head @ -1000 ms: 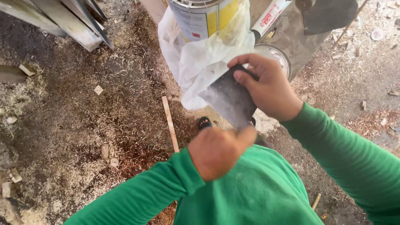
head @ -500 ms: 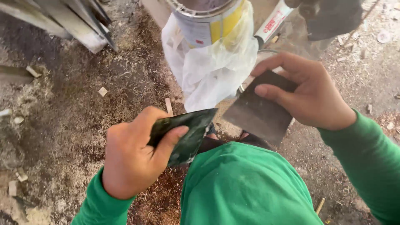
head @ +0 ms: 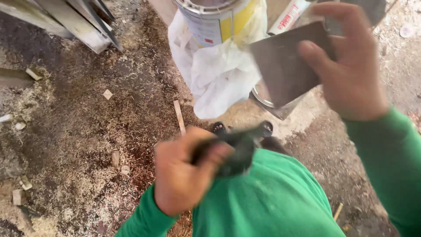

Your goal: Sanding a wooden door and mixing wood filler.

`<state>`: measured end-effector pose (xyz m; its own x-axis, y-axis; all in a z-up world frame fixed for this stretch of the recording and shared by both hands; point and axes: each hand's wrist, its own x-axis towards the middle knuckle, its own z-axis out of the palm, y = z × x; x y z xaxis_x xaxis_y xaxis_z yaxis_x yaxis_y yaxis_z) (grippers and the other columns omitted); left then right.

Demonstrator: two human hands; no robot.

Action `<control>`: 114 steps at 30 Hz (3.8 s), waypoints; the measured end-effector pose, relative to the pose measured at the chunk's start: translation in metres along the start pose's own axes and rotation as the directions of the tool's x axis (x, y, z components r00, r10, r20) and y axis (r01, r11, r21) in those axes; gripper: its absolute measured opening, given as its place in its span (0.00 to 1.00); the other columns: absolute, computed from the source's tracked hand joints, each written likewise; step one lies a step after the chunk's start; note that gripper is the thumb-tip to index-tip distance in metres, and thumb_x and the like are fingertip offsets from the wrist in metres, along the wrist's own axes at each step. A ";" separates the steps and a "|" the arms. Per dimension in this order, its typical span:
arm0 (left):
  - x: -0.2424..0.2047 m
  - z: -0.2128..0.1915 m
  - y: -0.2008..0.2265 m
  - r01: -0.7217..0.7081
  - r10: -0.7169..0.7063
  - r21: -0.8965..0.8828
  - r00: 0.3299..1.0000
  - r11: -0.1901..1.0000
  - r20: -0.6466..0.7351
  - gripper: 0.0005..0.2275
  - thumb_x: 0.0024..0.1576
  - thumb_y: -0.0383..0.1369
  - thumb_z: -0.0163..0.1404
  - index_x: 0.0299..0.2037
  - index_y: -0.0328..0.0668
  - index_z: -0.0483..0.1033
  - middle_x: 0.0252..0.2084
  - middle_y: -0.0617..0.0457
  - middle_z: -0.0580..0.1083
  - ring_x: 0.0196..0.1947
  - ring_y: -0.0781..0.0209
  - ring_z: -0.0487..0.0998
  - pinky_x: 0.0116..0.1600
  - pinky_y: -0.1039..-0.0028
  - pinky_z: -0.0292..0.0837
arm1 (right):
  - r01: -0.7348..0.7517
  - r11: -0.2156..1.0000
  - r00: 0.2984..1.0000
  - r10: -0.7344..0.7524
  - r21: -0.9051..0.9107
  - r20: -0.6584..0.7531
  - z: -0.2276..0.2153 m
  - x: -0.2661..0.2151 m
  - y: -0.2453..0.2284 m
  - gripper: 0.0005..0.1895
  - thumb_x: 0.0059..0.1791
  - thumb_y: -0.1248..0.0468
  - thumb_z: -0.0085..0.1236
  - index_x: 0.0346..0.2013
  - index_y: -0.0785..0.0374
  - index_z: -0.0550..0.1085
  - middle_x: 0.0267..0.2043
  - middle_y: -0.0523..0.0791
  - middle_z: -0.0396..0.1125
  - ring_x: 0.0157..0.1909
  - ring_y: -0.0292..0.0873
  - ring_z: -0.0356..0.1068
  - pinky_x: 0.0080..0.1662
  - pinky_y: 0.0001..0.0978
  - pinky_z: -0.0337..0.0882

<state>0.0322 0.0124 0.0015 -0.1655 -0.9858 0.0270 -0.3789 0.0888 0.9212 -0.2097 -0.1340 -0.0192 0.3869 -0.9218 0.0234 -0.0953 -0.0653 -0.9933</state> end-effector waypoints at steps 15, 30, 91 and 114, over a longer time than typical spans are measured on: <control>0.018 0.044 -0.053 -0.511 -0.484 -0.731 0.548 0.452 -0.682 0.13 0.64 0.30 0.54 0.56 0.39 0.68 0.53 0.50 0.75 0.52 0.55 0.77 0.60 0.61 0.75 | 0.459 0.701 0.884 -0.425 -0.546 0.197 0.061 -0.071 0.003 0.23 0.38 0.78 0.63 0.48 0.66 0.73 0.51 0.52 0.69 0.55 0.55 0.72 0.53 0.44 0.74; 0.000 0.076 -0.038 -0.198 -0.234 -0.584 0.781 0.787 -0.579 0.14 0.65 0.19 0.54 0.61 0.28 0.71 0.57 0.47 0.76 0.56 0.60 0.76 0.65 0.69 0.71 | 0.479 0.499 0.875 -0.339 -0.722 0.346 0.040 -0.058 -0.020 0.34 0.34 0.71 0.59 0.56 0.62 0.73 0.61 0.48 0.68 0.64 0.53 0.66 0.57 0.50 0.67; -0.021 0.037 -0.026 0.209 -0.384 -0.740 0.921 0.640 -0.072 0.10 0.62 0.20 0.49 0.52 0.23 0.74 0.40 0.42 0.81 0.34 0.57 0.85 0.38 0.68 0.85 | 0.770 0.364 0.637 -0.391 -0.524 0.664 0.032 -0.037 -0.025 0.26 0.46 0.63 0.54 0.60 0.60 0.74 0.63 0.45 0.66 0.65 0.47 0.67 0.61 0.48 0.67; -0.046 0.023 -0.051 0.145 -0.408 -0.735 0.893 0.662 -0.191 0.07 0.63 0.21 0.48 0.48 0.25 0.75 0.37 0.47 0.79 0.32 0.60 0.81 0.38 0.69 0.80 | 0.606 0.575 0.793 -0.390 -0.549 0.468 0.014 -0.035 0.026 0.30 0.46 0.83 0.42 0.58 0.60 0.75 0.60 0.47 0.70 0.61 0.47 0.70 0.59 0.40 0.74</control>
<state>0.0383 0.0570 -0.0556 0.1809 -0.9436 -0.2772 0.3942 -0.1886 0.8994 -0.2131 -0.0983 -0.0478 0.7731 -0.5271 0.3528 -0.3241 -0.8065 -0.4945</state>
